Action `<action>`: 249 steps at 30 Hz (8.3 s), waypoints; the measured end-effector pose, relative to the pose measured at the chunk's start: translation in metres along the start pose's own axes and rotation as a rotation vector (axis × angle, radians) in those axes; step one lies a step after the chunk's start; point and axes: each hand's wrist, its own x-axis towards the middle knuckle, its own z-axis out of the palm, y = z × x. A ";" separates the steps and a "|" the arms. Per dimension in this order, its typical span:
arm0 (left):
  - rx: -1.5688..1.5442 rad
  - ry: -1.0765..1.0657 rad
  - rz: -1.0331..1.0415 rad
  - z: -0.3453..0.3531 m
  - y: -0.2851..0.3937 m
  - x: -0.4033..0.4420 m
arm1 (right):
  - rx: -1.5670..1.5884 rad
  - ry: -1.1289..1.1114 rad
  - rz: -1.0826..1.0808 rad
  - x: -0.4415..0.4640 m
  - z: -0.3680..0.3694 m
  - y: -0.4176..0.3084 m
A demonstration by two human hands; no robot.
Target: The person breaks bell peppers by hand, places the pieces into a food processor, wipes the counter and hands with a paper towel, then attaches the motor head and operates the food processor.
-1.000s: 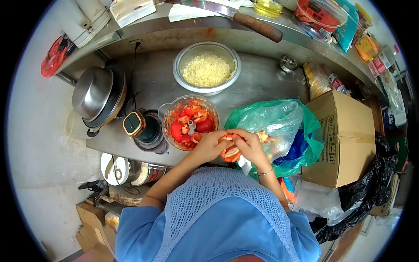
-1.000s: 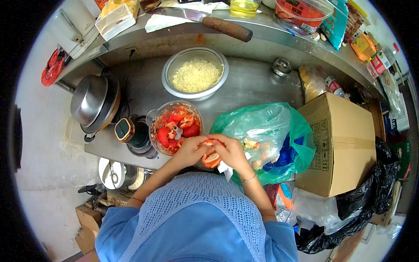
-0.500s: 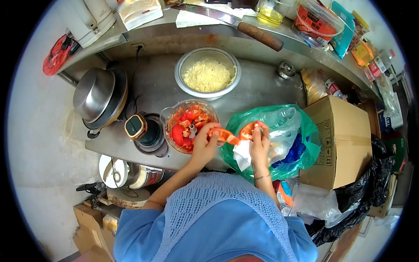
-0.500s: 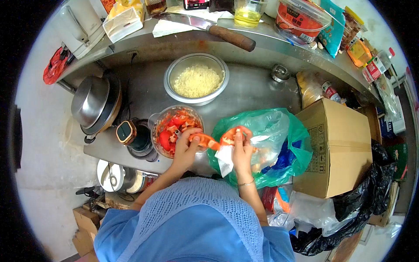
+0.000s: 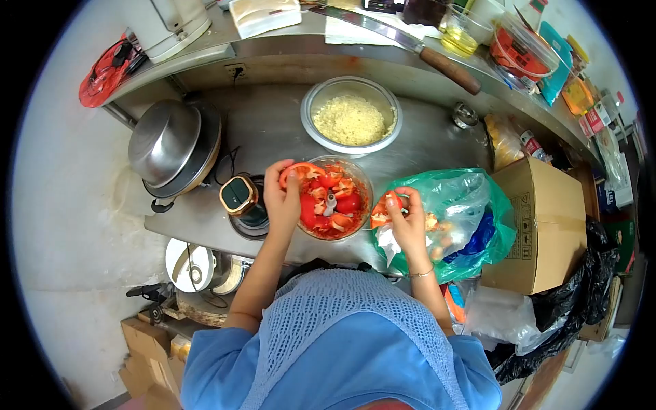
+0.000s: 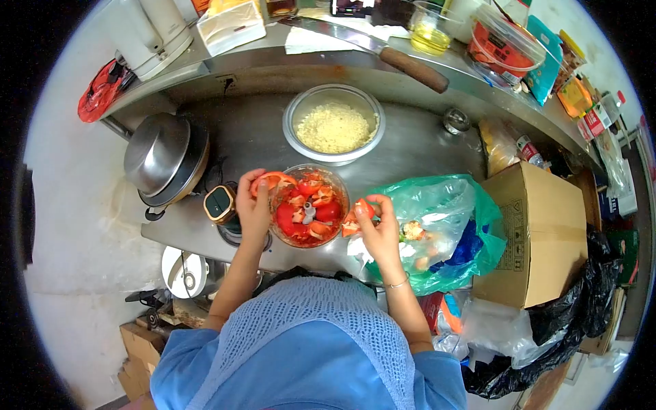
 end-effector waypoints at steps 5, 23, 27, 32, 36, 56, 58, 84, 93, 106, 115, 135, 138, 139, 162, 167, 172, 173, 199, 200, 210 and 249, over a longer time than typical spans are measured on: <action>0.338 -0.385 0.225 0.009 -0.021 0.007 | -0.238 -0.114 -0.084 0.003 0.032 -0.007; -0.108 -0.592 -0.121 0.018 0.024 -0.037 | -0.244 -0.154 -0.323 -0.039 0.050 -0.042; -0.255 -0.682 -0.359 0.040 0.020 -0.048 | -0.273 -0.178 -0.302 -0.056 0.043 -0.037; -0.565 -0.893 -0.679 0.072 0.014 -0.068 | -0.565 -0.017 -0.426 -0.063 0.019 -0.030; -0.808 -1.128 -0.968 0.096 0.039 -0.080 | -0.898 0.114 -0.418 -0.068 -0.008 -0.011; 0.715 -1.488 0.471 0.171 -0.035 -0.133 | -0.776 0.515 -0.061 -0.095 -0.168 0.006; 0.672 -1.483 0.587 0.191 -0.045 -0.142 | -1.096 0.691 -0.140 -0.113 -0.186 0.024; 0.156 -1.268 0.524 0.195 0.048 -0.073 | -0.895 0.541 -0.349 0.055 -0.161 0.068; -0.161 -1.092 0.060 0.048 0.086 -0.056 | -1.603 -0.202 -0.227 0.060 -0.135 0.136; 0.110 0.306 -0.328 -0.196 -0.073 -0.016 | -0.001 -0.350 0.036 -0.026 0.017 -0.022; 0.703 -0.067 -0.399 -0.207 -0.146 0.078 | -0.112 -0.906 0.438 -0.059 0.154 0.052; 0.777 -0.360 -0.066 -0.187 -0.166 0.111 | -0.884 -0.426 -0.030 -0.069 0.251 0.069; 0.598 -0.251 -0.393 -0.194 -0.168 0.112 | -0.866 -0.433 0.032 -0.068 0.249 0.066; 0.599 -0.254 -0.382 -0.198 -0.167 0.110 | -0.823 -0.432 0.051 -0.067 0.249 0.073; -0.579 -0.010 -0.648 -0.246 -0.100 0.002 | -0.621 -0.504 -0.096 -0.061 0.231 0.060; -0.717 0.124 -0.574 -0.244 -0.053 0.000 | -0.662 -0.543 -0.252 -0.058 0.221 -0.008; -0.761 0.148 -0.600 -0.238 -0.021 0.010 | -0.640 -0.531 -0.338 -0.055 0.203 -0.038; -0.749 0.133 -0.577 -0.238 -0.027 0.012 | -0.628 -0.531 -0.334 -0.055 0.195 -0.042; -0.938 -0.176 -0.705 -0.001 -0.027 -0.002 | -0.682 -0.259 -0.455 0.012 0.018 0.000; -0.959 -0.169 -0.734 -0.004 -0.030 -0.001 | -0.686 -0.238 -0.385 0.013 0.020 0.002; 0.329 -0.061 -0.114 -0.043 -0.067 0.017 | -0.656 -0.236 -0.325 0.016 0.045 -0.018; -0.286 -0.159 -0.462 -0.017 -0.063 0.002 | -0.045 -0.134 -0.364 0.031 0.063 0.002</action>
